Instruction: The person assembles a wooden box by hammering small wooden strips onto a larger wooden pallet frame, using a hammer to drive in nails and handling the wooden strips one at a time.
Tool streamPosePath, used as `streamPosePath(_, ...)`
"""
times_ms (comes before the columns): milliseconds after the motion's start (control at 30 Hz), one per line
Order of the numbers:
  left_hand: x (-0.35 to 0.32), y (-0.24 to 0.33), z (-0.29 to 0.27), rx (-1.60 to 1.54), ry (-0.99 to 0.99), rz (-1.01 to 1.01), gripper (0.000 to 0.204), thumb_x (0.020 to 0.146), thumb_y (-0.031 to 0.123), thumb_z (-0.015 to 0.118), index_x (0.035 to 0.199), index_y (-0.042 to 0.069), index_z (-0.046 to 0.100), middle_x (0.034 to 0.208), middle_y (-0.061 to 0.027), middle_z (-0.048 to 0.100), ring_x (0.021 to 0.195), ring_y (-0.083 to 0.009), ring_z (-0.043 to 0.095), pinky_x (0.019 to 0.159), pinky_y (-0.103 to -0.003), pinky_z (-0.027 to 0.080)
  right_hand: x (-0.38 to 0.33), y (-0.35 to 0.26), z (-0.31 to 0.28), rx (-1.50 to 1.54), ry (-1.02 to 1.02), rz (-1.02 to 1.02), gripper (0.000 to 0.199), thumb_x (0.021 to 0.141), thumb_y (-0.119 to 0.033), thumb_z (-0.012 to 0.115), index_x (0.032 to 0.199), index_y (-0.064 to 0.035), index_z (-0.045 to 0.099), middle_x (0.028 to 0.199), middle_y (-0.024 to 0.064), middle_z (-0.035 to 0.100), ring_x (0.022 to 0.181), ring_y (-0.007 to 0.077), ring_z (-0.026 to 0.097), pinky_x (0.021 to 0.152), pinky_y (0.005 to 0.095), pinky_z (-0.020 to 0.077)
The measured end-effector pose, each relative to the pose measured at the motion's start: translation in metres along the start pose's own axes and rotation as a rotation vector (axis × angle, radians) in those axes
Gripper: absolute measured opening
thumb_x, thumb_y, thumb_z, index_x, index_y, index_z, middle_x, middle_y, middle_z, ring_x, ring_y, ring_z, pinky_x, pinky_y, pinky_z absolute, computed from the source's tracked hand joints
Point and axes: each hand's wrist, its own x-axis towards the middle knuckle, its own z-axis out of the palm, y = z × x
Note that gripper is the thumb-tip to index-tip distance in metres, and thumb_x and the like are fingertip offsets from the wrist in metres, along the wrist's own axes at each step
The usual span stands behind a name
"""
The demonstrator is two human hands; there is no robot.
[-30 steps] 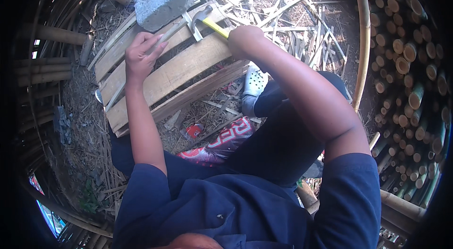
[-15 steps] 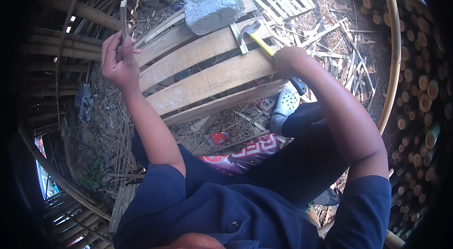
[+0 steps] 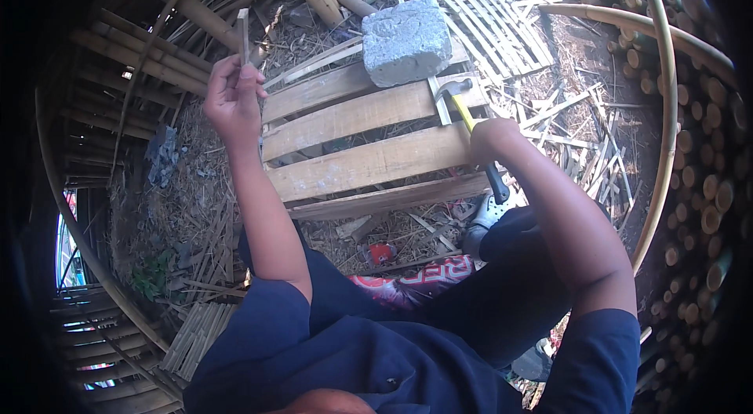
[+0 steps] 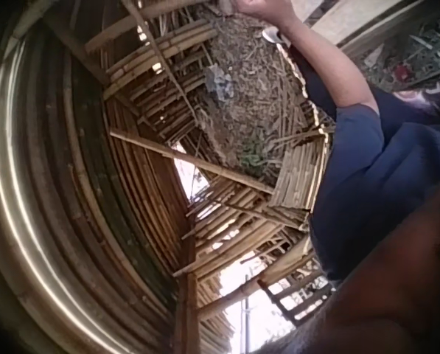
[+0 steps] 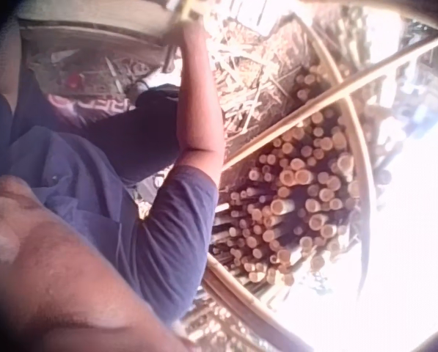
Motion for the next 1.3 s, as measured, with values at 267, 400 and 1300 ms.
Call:
streamPosePath(267, -0.069, -0.033, 0.115, 0.204, -0.566, -0.126, 0.025, 0.083, 0.022, 0.085, 0.095, 0.002, 0.075, 0.091, -0.0073, 0.071, 0.08, -0.0187, 0.068, 0.073, -0.031, 0.055, 0.022, 0.015, 0.004, 0.302, 0.414, 0.12, 0.025, 0.084, -0.018, 0.065, 0.1, -0.0049, 0.078, 0.101, 0.0161, 0.077, 0.094, 0.0327, 0.075, 0.079, 0.0416, 0.0594)
streamPosePath(400, -0.095, -0.066, 0.138, 0.168, -0.719, -0.186, 0.027, 0.08, 0.022, 0.087, 0.094, 0.002, 0.076, 0.087, -0.0059, 0.068, 0.075, -0.0157, 0.059, 0.07, -0.03, 0.047, 0.024, 0.016, -0.004, 0.29, 0.565, 0.087, 0.024, 0.08, -0.01, 0.058, 0.094, -0.0008, 0.076, 0.095, 0.0198, 0.076, 0.09, 0.0358, 0.075, 0.078, 0.0442, 0.0595)
streamPosePath(1300, -0.118, -0.092, 0.143, 0.099, -0.783, -0.194, 0.026, 0.08, 0.016, 0.085, 0.102, 0.003, 0.076, 0.097, -0.0095, 0.071, 0.085, -0.0221, 0.067, 0.078, -0.034, 0.051, 0.03, 0.023, 0.013, 0.195, 0.447, 0.053, 0.031, 0.081, -0.028, 0.079, 0.096, -0.0016, 0.077, 0.093, 0.02, 0.075, 0.09, 0.0346, 0.075, 0.079, 0.0441, 0.0601)
